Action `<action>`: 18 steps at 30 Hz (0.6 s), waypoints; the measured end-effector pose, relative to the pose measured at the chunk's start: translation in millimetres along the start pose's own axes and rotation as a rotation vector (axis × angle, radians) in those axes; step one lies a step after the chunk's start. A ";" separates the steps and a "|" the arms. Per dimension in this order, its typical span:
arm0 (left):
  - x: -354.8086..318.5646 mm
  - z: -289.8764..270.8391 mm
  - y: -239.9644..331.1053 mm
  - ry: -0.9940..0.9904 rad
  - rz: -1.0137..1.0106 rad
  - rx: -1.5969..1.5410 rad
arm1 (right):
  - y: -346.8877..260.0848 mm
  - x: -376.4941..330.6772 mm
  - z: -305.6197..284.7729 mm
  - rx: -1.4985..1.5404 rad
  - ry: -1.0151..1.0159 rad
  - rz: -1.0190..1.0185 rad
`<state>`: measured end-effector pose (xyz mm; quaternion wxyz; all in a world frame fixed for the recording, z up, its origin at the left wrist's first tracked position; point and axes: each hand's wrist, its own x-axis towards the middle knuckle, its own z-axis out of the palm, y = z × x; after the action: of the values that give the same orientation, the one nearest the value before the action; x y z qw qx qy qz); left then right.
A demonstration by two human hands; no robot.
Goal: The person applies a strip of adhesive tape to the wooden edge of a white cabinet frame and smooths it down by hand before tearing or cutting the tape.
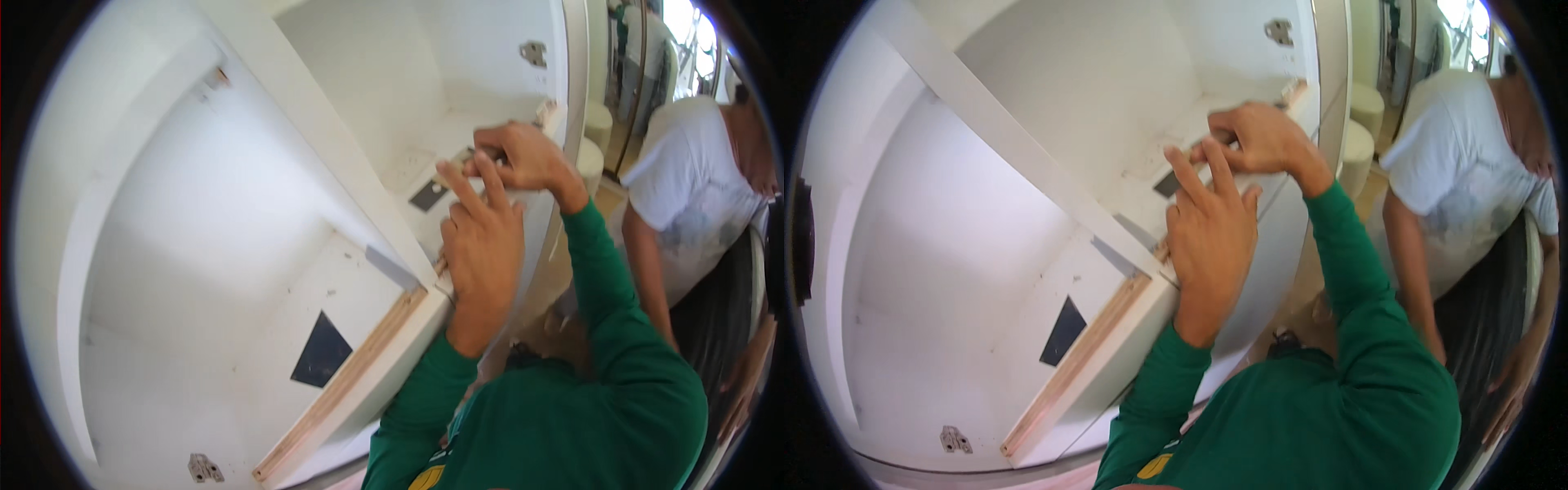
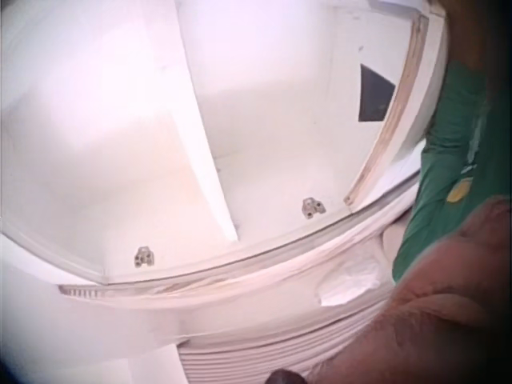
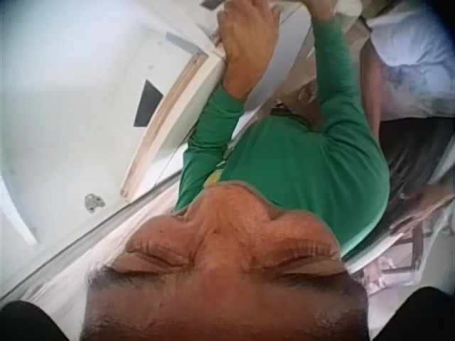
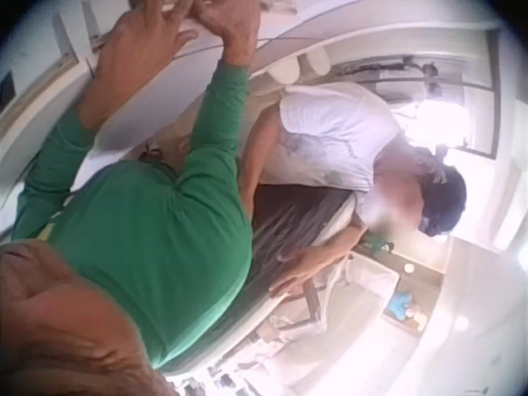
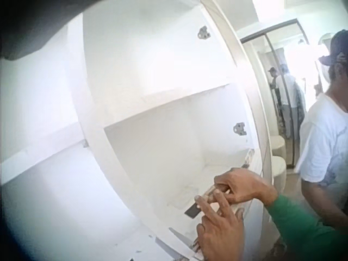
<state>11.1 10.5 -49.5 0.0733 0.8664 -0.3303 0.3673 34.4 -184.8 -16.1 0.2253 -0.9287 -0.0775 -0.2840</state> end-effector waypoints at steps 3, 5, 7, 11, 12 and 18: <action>-12.2 -5.2 14.3 0.021 0.049 0.008 | -0.7 -22.9 -10.3 -0.008 0.030 0.018; -10.7 -7.6 9.2 0.033 0.064 0.024 | -17.8 -14.0 -21.5 -0.063 -0.051 0.059; -13.8 -10.2 3.4 0.011 0.061 0.030 | -13.4 -8.8 -6.3 -0.035 0.015 -0.013; -26.5 7.4 3.2 0.015 0.033 0.150 | 13.1 -22.7 21.4 -0.125 0.021 0.094; -29.9 9.1 4.2 0.046 0.056 0.188 | 17.8 -19.0 17.2 -0.154 -0.061 0.100; -32.8 13.3 3.5 0.502 -0.066 0.317 | 52.2 16.0 -25.3 0.112 -0.367 0.117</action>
<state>-0.1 19.9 -82.0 0.0283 0.7595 -0.2122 0.6143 49.4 -242.6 -8.0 0.2746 -0.9539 -0.0786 -0.0918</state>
